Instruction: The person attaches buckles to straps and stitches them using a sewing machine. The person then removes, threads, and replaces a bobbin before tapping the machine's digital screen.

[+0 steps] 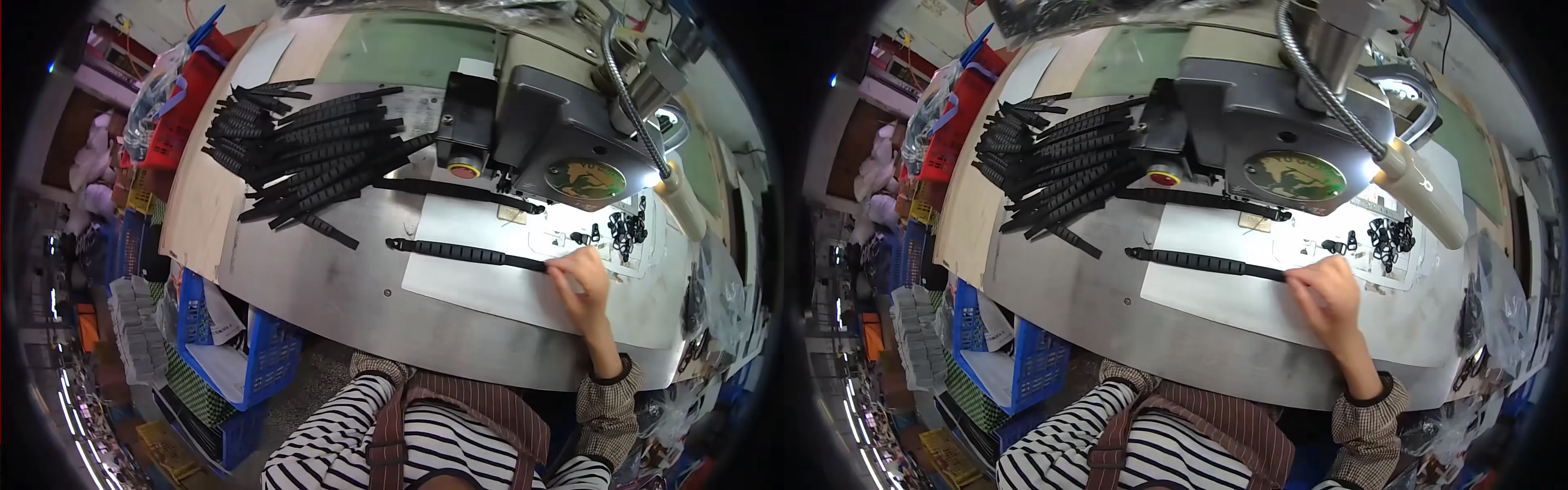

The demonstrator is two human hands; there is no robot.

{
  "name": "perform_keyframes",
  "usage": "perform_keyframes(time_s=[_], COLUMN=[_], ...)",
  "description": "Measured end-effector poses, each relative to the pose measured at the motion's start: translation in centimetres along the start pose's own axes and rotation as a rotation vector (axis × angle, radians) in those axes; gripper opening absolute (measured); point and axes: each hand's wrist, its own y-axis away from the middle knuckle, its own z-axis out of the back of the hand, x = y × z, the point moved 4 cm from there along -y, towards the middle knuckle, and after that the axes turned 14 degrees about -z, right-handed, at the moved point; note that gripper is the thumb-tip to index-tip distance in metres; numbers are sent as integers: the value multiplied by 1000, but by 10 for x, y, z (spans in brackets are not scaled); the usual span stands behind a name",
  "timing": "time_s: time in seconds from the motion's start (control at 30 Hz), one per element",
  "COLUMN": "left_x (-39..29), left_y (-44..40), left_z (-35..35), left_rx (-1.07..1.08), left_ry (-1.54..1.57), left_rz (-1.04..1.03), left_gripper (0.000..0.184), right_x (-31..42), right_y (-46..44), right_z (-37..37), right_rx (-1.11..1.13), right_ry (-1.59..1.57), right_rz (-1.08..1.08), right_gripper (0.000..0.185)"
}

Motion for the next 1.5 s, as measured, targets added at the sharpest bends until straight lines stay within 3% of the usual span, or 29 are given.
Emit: perform_keyframes(time_s=[0.17,0.37,0.4,0.53,0.6,0.7,0.73,0.8,0.87,1.07,1.23,1.33,1.47,1.5], left_x=[-2,-3,-4,-13,-22,-49,-76,-113,-138,-181,-186,-170,-170,-169], left_y=[5,10,11,27,41,64,72,74,60,-35,-93,-109,-101,-103], left_z=[5,13,15,37,63,100,96,81,65,-19,-87,-102,-110,-109], left_rx=[8,11,12,41,174,688,734,800,794,639,712,748,585,608], left_ry=[12,29,26,-56,-185,-117,-154,-50,-40,-492,-765,-922,-1191,-1210], left_rz=[-19,-10,-5,62,148,168,135,55,-49,-477,-636,-484,-1026,-975], left_gripper=[15,14,13,12,12,11,25,23,22,26,33,34,40,38], right_x=[56,63,60,44,36,25,25,26,26,9,6,7,14,16], right_y=[-19,-37,-39,-47,-45,-40,-39,-38,-31,5,11,19,34,37], right_z=[-60,-108,-105,-85,-81,-76,-70,-52,-32,-21,-22,-21,-16,-15], right_rx=[111,237,239,353,301,188,172,179,183,151,168,155,153,164], right_ry=[52,224,103,-90,-119,-99,-118,-154,-92,96,63,93,168,174], right_rz=[277,361,200,-153,-209,-161,-162,-243,-186,-140,-105,8,126,137], right_gripper=[24,21,13,10,9,9,9,11,11,20,19,20,25,26])
